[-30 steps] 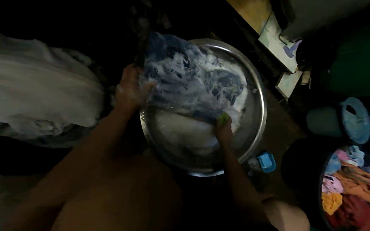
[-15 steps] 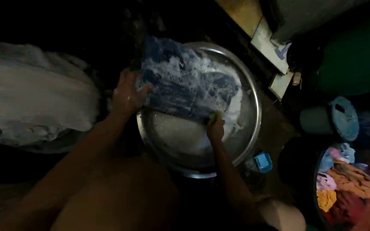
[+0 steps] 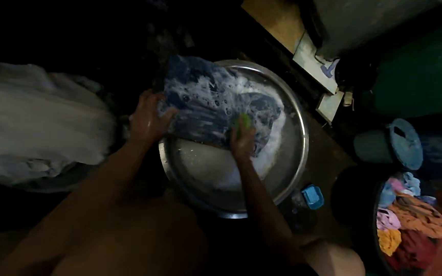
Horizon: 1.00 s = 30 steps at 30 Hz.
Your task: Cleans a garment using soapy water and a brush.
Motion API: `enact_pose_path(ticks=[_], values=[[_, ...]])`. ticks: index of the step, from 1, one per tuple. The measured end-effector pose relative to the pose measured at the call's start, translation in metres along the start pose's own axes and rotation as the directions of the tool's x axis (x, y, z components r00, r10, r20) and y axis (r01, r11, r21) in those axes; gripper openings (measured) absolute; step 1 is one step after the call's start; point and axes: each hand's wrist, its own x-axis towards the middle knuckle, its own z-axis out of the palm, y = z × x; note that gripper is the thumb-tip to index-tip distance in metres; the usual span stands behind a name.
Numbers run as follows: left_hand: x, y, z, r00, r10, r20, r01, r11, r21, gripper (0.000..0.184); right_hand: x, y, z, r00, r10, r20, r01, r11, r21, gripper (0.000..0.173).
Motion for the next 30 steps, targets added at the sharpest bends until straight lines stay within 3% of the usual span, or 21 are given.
enact_pose_path(ticks=[2, 4, 5, 7, 9, 10, 12, 13, 15, 17, 18, 20, 22, 24, 26, 27, 28, 30], values=[[0.001, -0.007, 0.001, 0.995, -0.048, 0.087, 0.057, 0.994, -0.095, 0.058, -0.017, -0.067, 0.026, 0.951, -0.302, -0.070, 0.308, 0.945, 0.109, 0.049], [0.001, 0.001, -0.006, 0.995, -0.050, 0.091, 0.061, 0.991, -0.120, 0.055, -0.016, -0.096, 0.036, 0.858, -0.513, 0.020, 0.505, 0.851, 0.140, 0.047], [0.001, 0.002, -0.007, 0.994, -0.053, 0.099, 0.063, 0.993, -0.102, 0.056, -0.009, -0.080, 0.032, 0.864, -0.495, 0.094, 0.483, 0.866, 0.129, 0.045], [0.007, 0.000, -0.006, 0.995, -0.049, 0.088, 0.056, 0.996, -0.076, 0.056, 0.014, -0.003, 0.016, 0.928, -0.359, 0.098, 0.363, 0.932, -0.023, 0.047], [0.000, -0.003, 0.000, 0.994, -0.051, 0.100, 0.058, 0.996, -0.063, 0.057, 0.023, 0.082, -0.007, 0.995, -0.041, 0.094, 0.058, 0.980, -0.192, 0.047], [0.000, -0.003, 0.001, 0.994, -0.045, 0.097, 0.051, 0.997, -0.056, 0.057, 0.029, 0.104, -0.019, 0.990, 0.119, 0.072, -0.099, 0.967, -0.236, 0.049], [0.005, -0.005, 0.000, 0.996, -0.038, 0.075, 0.041, 0.998, -0.042, 0.058, 0.040, 0.085, -0.030, 0.959, 0.275, 0.070, -0.255, 0.943, -0.213, 0.050], [0.003, -0.007, 0.002, 0.996, -0.042, 0.083, 0.045, 0.998, -0.034, 0.058, 0.036, 0.059, -0.028, 0.966, 0.249, 0.068, -0.237, 0.960, -0.148, 0.049], [0.005, -0.007, 0.003, 0.995, -0.048, 0.082, 0.051, 0.998, -0.029, 0.057, 0.019, -0.013, -0.006, 0.998, 0.025, 0.059, -0.025, 1.000, 0.000, 0.050], [0.004, -0.007, 0.002, 0.995, -0.046, 0.086, 0.049, 0.998, -0.037, 0.056, -0.012, -0.074, 0.029, 0.952, -0.302, 0.045, 0.297, 0.950, 0.097, 0.049], [0.002, -0.007, 0.000, 0.996, -0.036, 0.086, 0.040, 0.998, -0.044, 0.055, -0.023, -0.083, 0.039, 0.908, -0.417, 0.046, 0.409, 0.903, 0.130, 0.050], [0.004, -0.004, -0.003, 0.995, -0.022, 0.098, 0.028, 0.998, -0.057, 0.057, -0.027, -0.042, 0.039, 0.929, -0.364, 0.072, 0.359, 0.930, 0.078, 0.046], [0.007, -0.004, -0.002, 0.995, -0.030, 0.093, 0.036, 0.998, -0.056, 0.057, -0.016, 0.047, 0.021, 0.987, -0.158, 0.020, 0.159, 0.984, -0.076, 0.043], [0.002, -0.003, 0.001, 0.994, -0.046, 0.104, 0.051, 0.998, -0.044, 0.057, -0.016, 0.115, -0.007, 0.993, 0.112, 0.029, -0.104, 0.972, -0.210, 0.047], [0.007, -0.004, 0.000, 0.995, -0.042, 0.087, 0.045, 0.998, -0.036, 0.059, -0.006, 0.100, -0.024, 0.964, 0.262, 0.045, -0.249, 0.948, -0.196, 0.050], [0.005, -0.005, 0.002, 0.994, -0.050, 0.096, 0.053, 0.998, -0.032, 0.060, -0.009, 0.075, -0.022, 0.966, 0.258, 0.034, -0.251, 0.959, -0.132, 0.051], [0.005, -0.005, 0.003, 0.993, -0.058, 0.102, 0.062, 0.997, -0.034, 0.060, -0.014, 0.042, -0.012, 0.985, 0.175, 0.000, -0.175, 0.984, -0.036, 0.051], [0.006, -0.007, 0.004, 0.995, -0.049, 0.092, 0.053, 0.998, -0.040, 0.058, -0.032, -0.031, 0.021, 0.990, -0.135, -0.045, 0.140, 0.983, 0.118, 0.051]])
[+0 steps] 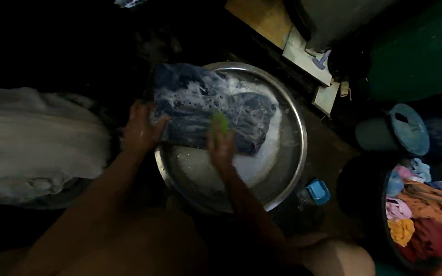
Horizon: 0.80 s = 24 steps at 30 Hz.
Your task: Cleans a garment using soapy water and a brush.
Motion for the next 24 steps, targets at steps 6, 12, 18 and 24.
enact_pose_path(ticks=[6, 12, 18, 24], values=[[0.001, 0.004, -0.004, 0.999, 0.035, -0.001, -0.035, 0.999, 0.015, 0.058, -0.005, 0.046, 0.016, 0.998, -0.056, 0.010, 0.057, 0.997, -0.055, 0.045], [0.002, 0.003, -0.005, 1.000, 0.012, 0.009, -0.013, 1.000, 0.006, 0.058, 0.013, 0.141, -0.090, 0.874, 0.485, 0.016, -0.478, 0.868, -0.136, 0.050], [0.000, 0.032, -0.017, 0.999, 0.019, 0.027, -0.023, 0.986, 0.168, 0.059, 0.020, 0.144, -0.098, 0.764, 0.637, 0.103, -0.606, 0.763, -0.228, 0.062], [0.024, 0.136, -0.056, 0.905, 0.048, 0.422, -0.050, 0.999, -0.006, 0.044, 0.027, 0.147, -0.092, 0.749, 0.653, 0.115, -0.663, 0.743, 0.093, 0.047]])
